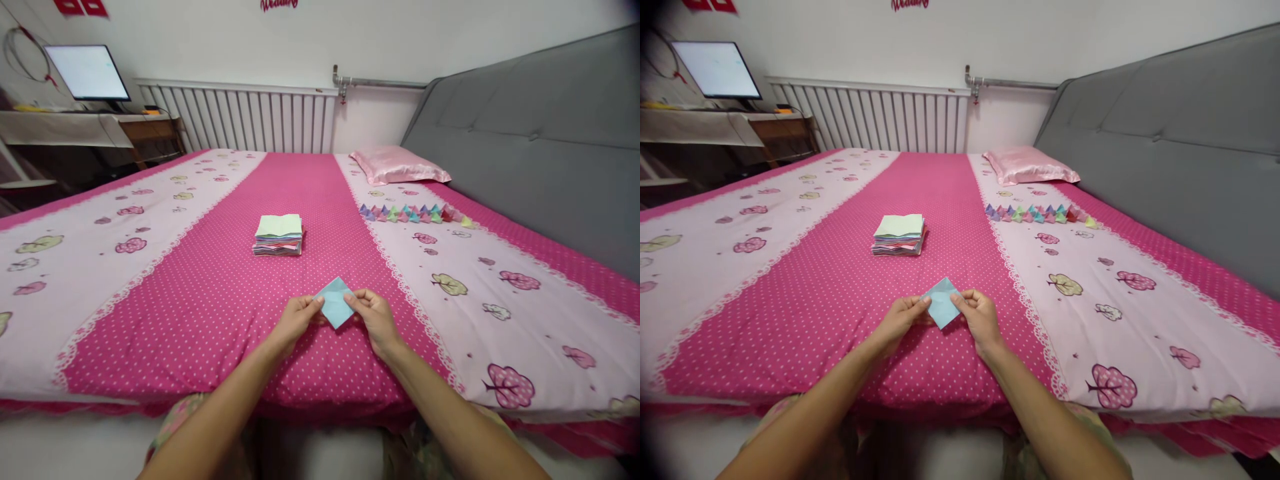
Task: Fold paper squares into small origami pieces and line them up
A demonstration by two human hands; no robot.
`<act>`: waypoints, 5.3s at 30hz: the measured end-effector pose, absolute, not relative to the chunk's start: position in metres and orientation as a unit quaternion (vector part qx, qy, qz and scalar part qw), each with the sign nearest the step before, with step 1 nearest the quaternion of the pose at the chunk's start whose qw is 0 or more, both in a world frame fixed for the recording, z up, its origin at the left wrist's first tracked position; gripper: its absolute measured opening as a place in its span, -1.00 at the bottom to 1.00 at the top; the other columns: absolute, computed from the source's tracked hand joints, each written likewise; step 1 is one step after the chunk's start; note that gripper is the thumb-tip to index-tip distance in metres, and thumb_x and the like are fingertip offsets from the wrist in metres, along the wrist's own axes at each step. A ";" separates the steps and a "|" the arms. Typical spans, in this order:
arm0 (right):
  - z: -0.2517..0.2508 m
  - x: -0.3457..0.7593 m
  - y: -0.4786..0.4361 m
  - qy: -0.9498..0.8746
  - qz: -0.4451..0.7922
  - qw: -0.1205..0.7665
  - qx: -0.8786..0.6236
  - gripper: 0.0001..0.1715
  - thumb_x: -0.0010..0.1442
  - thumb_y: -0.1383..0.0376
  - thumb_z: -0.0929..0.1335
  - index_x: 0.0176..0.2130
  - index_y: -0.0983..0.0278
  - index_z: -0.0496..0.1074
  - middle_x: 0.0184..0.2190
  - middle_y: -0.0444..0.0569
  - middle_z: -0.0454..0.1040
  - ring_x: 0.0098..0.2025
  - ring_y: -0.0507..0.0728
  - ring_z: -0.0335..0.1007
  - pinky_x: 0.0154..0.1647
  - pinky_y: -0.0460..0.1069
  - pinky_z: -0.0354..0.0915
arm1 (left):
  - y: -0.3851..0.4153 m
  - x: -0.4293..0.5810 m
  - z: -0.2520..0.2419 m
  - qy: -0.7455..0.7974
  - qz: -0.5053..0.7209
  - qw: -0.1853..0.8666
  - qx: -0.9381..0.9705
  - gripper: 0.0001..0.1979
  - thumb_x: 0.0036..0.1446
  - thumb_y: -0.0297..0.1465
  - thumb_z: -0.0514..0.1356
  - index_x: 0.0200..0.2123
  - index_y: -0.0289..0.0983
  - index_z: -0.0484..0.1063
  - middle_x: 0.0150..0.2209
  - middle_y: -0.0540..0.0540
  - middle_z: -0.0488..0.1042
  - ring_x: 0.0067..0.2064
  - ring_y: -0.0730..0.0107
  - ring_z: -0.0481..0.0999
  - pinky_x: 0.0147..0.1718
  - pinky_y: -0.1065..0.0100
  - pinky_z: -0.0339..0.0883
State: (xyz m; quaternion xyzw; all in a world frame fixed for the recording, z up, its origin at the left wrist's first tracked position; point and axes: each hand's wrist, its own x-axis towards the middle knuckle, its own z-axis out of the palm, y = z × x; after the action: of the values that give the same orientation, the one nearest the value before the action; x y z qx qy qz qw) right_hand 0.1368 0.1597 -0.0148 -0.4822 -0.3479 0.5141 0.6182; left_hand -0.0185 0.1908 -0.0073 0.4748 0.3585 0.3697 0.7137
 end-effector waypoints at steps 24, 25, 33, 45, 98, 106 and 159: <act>-0.019 0.138 0.160 -0.432 0.456 0.608 -0.486 -0.64 0.04 0.09 0.35 -0.57 0.32 0.34 -0.67 -0.22 0.19 -0.62 -0.07 0.03 -0.63 -0.15 0.00 | 0.190 -0.016 -0.009 0.331 0.321 0.708 0.535 -0.65 -0.16 -0.18 0.31 -0.57 -0.41 0.43 -0.62 -0.06 0.40 -0.58 0.55 0.31 -0.52 0.47 0.14; -0.020 0.137 0.160 -0.436 0.446 0.609 -0.490 -0.63 0.04 0.10 0.35 -0.58 0.32 0.33 -0.68 -0.22 0.17 -0.62 -0.07 0.01 -0.63 -0.15 -0.01 | 0.190 -0.016 -0.009 0.336 0.324 0.702 0.538 -0.65 -0.18 -0.20 0.33 -0.55 -0.42 0.45 -0.61 -0.06 0.41 -0.57 0.55 0.31 -0.51 0.47 0.15; -0.026 0.135 0.160 -0.443 0.414 0.614 -0.505 -0.63 0.07 0.09 0.32 -0.58 0.32 0.30 -0.66 -0.21 0.14 -0.62 -0.07 -0.02 -0.65 -0.15 -0.03 | 0.184 -0.010 -0.012 0.346 0.302 0.704 0.542 -0.66 -0.28 -0.26 0.38 -0.44 -0.40 0.52 -0.48 -0.12 0.50 -0.45 0.44 0.44 -0.34 0.39 0.27; -0.024 0.134 0.160 -0.405 0.395 0.649 -0.509 -0.60 0.05 0.05 0.33 -0.57 0.31 0.30 -0.68 -0.24 0.15 -0.64 -0.07 -0.01 -0.66 -0.14 0.00 | 0.183 -0.010 -0.013 0.372 0.285 0.695 0.546 -0.68 -0.39 -0.33 0.41 -0.54 -0.41 0.46 -0.59 -0.05 0.44 -0.57 0.57 0.34 -0.54 0.49 0.14; -0.016 0.147 0.157 -0.686 0.003 0.548 -0.479 -0.79 0.05 0.41 0.34 -0.37 0.11 0.52 0.08 -0.06 0.21 0.04 0.24 0.18 -0.05 0.21 0.24 | 0.194 -0.018 0.006 0.321 0.481 0.781 0.237 -0.83 0.08 -0.58 0.12 -0.22 -0.40 0.38 -0.22 -0.16 0.51 -0.24 0.37 0.53 -0.15 0.36 0.39; -0.016 0.144 0.158 -0.709 0.054 0.512 -0.481 -0.78 0.01 0.37 0.38 -0.33 0.04 0.54 0.17 -0.12 0.13 0.10 0.25 0.08 -0.03 0.22 0.21 | 0.191 -0.018 0.010 0.315 0.476 0.784 0.245 -0.84 0.15 -0.55 0.05 -0.23 -0.43 0.39 -0.24 -0.20 0.52 -0.25 0.36 0.53 -0.13 0.34 0.39; -0.020 0.135 0.161 -0.423 0.443 0.639 -0.466 -0.68 0.00 0.17 0.41 -0.29 0.26 0.27 -0.52 -0.17 0.45 -0.49 0.03 0.45 -0.44 -0.08 0.35 | 0.193 -0.017 -0.008 0.381 0.453 0.721 0.360 -0.80 -0.10 -0.39 0.32 -0.36 -0.38 0.50 -0.30 -0.13 0.56 -0.34 0.51 0.52 -0.34 0.54 0.36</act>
State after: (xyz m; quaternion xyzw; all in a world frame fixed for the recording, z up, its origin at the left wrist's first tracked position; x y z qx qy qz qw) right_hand 0.1350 0.1614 -0.0202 -0.4658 -0.4228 0.4431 0.6388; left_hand -0.0174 0.1929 -0.0078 0.3597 0.3812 0.4526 0.7214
